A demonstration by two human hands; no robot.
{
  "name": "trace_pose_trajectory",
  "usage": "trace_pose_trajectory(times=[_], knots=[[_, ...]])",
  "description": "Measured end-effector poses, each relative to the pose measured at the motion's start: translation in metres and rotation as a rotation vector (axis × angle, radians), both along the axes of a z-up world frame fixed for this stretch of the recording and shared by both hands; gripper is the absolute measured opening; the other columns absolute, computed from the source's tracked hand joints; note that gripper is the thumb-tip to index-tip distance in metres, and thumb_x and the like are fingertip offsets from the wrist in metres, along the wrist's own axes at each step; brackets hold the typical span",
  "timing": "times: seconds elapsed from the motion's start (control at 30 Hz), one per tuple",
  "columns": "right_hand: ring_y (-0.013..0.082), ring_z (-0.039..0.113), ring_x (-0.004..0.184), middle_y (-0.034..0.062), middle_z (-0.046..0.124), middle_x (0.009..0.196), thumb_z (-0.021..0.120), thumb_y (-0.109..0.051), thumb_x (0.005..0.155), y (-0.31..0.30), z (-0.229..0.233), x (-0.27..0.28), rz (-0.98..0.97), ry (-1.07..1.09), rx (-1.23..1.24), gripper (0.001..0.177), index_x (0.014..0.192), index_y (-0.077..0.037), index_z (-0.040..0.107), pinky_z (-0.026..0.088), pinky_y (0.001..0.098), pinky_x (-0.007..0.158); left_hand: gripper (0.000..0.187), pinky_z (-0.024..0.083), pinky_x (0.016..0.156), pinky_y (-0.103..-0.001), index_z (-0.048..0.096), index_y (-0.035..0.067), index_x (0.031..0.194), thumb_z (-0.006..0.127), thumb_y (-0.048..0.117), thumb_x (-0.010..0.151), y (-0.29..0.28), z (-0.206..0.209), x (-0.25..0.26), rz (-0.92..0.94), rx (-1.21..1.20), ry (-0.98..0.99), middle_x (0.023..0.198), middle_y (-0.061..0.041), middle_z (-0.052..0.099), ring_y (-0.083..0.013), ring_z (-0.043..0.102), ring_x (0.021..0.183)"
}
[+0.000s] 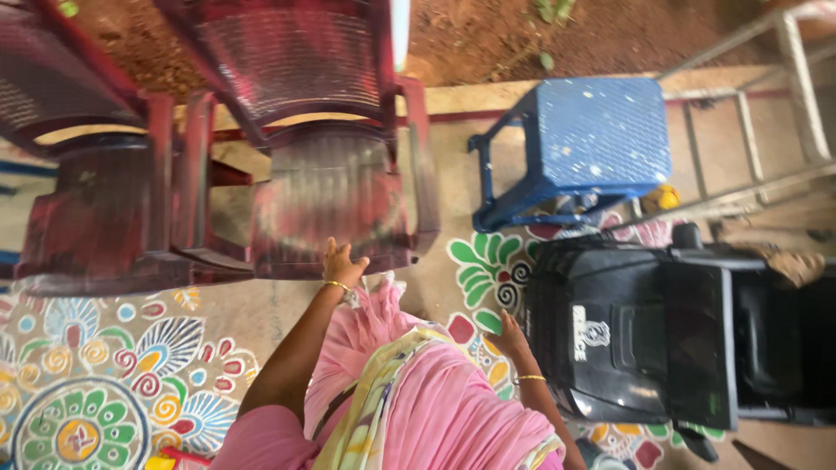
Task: The person moves and aligns plastic and wooden chairs in a row on a patterned floor by hand, including moving a small blue step stool and several different-colored armchairs.
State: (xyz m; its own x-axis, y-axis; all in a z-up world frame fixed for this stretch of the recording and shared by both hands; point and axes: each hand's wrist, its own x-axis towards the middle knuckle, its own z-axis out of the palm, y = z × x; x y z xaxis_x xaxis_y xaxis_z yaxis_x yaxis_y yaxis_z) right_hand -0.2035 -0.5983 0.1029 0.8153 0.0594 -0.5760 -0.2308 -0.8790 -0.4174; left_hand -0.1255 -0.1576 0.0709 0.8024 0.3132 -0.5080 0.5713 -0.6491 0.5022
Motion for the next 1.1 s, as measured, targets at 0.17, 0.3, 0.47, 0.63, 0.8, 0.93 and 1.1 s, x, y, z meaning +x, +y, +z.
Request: trace_pose_trajectory(times=[0.17, 0.3, 0.47, 0.63, 0.8, 0.93, 1.1], knots=[[0.034, 0.041, 0.146, 0.023, 0.045, 0.155, 0.079, -0.048, 0.08, -0.066, 0.002, -0.034, -0.145, 0.035, -0.09, 0.098, 0.155, -0.001, 0.034, 0.036, 0.0392, 0.118, 0.077, 0.027, 0.125, -0.045, 0.06, 0.002, 0.141, 0.075, 0.05, 0.083, -0.041, 0.002, 0.023, -0.102, 0.015, -0.158, 0.165, -0.03, 0.02, -0.0415, 0.025, 0.154], [0.0342, 0.049, 0.141, 0.024, 0.051, 0.15, 0.08, -0.045, 0.079, -0.083, 0.008, -0.036, -0.28, -0.003, -0.032, 0.095, 0.152, 0.0, 0.04, 0.041, 0.0394, 0.115, 0.075, 0.025, 0.123, -0.044, 0.06, 0.001, 0.139, 0.076, 0.047, 0.082, -0.074, 0.005, 0.036, -0.171, -0.011, -0.109, 0.164, -0.03, 0.021, -0.0408, 0.023, 0.154], [0.0339, 0.05, 0.141, 0.0236, 0.052, 0.15, 0.079, -0.048, 0.081, -0.068, 0.012, -0.022, -0.363, -0.008, 0.019, 0.094, 0.153, -0.002, 0.041, 0.04, 0.0385, 0.116, 0.069, 0.027, 0.122, -0.043, 0.064, 0.001, 0.134, 0.077, 0.043, 0.081, -0.1, 0.001, 0.06, -0.199, -0.044, -0.131, 0.163, -0.029, 0.027, -0.0395, 0.029, 0.151], [0.0344, 0.045, 0.144, 0.022, 0.049, 0.153, 0.076, -0.045, 0.085, -0.068, 0.011, 0.0, -0.257, -0.007, 0.128, 0.088, 0.154, -0.003, 0.039, 0.037, 0.0391, 0.117, 0.055, 0.033, 0.12, -0.044, 0.07, 0.002, 0.122, 0.08, 0.038, 0.082, -0.137, -0.014, 0.102, -0.213, -0.059, -0.332, 0.149, -0.03, 0.048, -0.0407, 0.042, 0.144], [0.0345, 0.048, 0.141, 0.0197, 0.05, 0.152, 0.076, -0.043, 0.084, -0.104, 0.014, 0.045, -0.214, 0.005, 0.052, 0.086, 0.152, -0.005, 0.042, 0.039, 0.0394, 0.116, 0.042, 0.039, 0.115, -0.045, 0.075, 0.007, 0.112, 0.08, 0.033, 0.079, -0.181, -0.027, 0.152, -0.247, -0.066, -0.387, 0.141, -0.026, 0.058, -0.0392, 0.051, 0.135], [0.0353, 0.054, 0.135, 0.0188, 0.054, 0.149, 0.075, -0.037, 0.083, -0.139, 0.017, 0.087, -0.239, 0.075, -0.048, 0.081, 0.152, -0.006, 0.044, 0.043, 0.0401, 0.113, 0.04, 0.04, 0.113, -0.045, 0.075, 0.006, 0.112, 0.079, 0.032, 0.082, -0.205, -0.037, 0.189, -0.245, -0.114, -0.459, 0.139, -0.026, 0.06, -0.0388, 0.053, 0.132], [0.035, 0.057, 0.133, 0.0205, 0.058, 0.144, 0.076, -0.035, 0.083, -0.177, 0.004, 0.15, -0.315, -0.077, 0.048, 0.077, 0.148, -0.003, 0.048, 0.045, 0.041, 0.111, 0.038, 0.042, 0.109, -0.045, 0.075, 0.005, 0.109, 0.079, 0.032, 0.082, -0.223, -0.055, 0.232, -0.256, -0.141, -0.397, 0.131, -0.023, 0.064, -0.0379, 0.055, 0.128]])
